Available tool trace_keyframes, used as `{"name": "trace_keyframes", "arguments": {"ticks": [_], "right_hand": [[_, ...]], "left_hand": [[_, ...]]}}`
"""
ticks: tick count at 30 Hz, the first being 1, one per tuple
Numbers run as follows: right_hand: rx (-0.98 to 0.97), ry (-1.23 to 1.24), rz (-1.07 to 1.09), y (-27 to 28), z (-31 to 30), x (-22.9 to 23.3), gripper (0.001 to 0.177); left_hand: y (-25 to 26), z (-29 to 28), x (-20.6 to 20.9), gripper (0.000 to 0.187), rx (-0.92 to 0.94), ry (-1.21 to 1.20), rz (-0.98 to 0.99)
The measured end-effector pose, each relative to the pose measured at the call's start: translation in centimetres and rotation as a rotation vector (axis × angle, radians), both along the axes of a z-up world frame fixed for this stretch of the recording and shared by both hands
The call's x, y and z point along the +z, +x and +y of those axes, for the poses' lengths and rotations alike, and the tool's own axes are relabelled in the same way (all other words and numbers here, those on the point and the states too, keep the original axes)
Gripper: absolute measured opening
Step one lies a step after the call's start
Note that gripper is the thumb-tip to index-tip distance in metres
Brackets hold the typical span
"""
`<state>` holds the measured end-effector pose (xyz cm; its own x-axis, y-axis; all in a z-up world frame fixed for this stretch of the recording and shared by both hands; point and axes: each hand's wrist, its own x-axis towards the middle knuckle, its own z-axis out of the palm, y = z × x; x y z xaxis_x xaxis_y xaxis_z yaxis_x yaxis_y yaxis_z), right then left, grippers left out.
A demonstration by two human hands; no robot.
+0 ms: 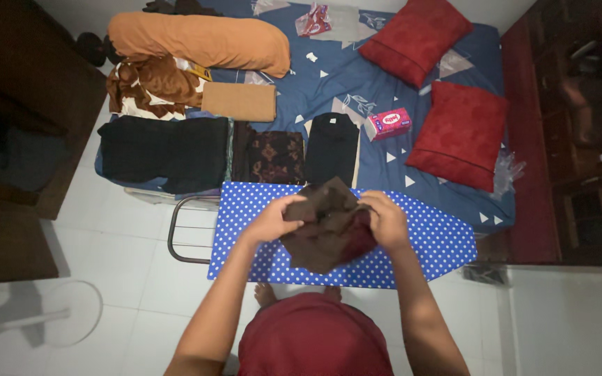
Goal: The person folds a black garment, a brown garment, and another black garment by hand on an ironing board, smoothing each one flat and folding it into a rectangle before placing it on a bed.
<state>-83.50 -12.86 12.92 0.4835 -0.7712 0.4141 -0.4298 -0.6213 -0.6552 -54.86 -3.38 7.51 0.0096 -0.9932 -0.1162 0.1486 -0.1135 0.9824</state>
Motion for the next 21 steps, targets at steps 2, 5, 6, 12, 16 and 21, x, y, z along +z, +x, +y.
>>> {"name": "trace_keyframes", "arguments": {"ticks": [2,5,6,12,16,21], "right_hand": [[0.016,-0.062,-0.014,-0.5,-0.5,0.4,0.030],[0.112,-0.016,-0.082,-0.8,-1.2,2.1,0.038],[0.112,-0.015,-0.083,-0.6,-1.3,2.9,0.038],[0.246,-0.193,0.029,1.7,-0.4,8.2,0.046],[0.270,-0.599,0.196,3.2,0.6,10.4,0.049],[0.346,-0.695,0.261,3.8,1.5,10.6,0.056]], "left_hand": [[1.0,0.3,2.7,0.049,-0.148,-0.457,-0.488],[1.7,-0.1,6.3,0.039,-0.057,-0.510,-0.635],[1.6,-0.1,7.7,0.039,-0.058,-0.508,-0.636],[-1.5,-1.0,15.4,0.021,0.039,-0.669,-0.900],[-3.1,-2.0,16.3,0.020,0.006,-0.642,-0.905],[-2.8,-2.4,15.1,0.018,0.016,-0.689,-0.917]]}}
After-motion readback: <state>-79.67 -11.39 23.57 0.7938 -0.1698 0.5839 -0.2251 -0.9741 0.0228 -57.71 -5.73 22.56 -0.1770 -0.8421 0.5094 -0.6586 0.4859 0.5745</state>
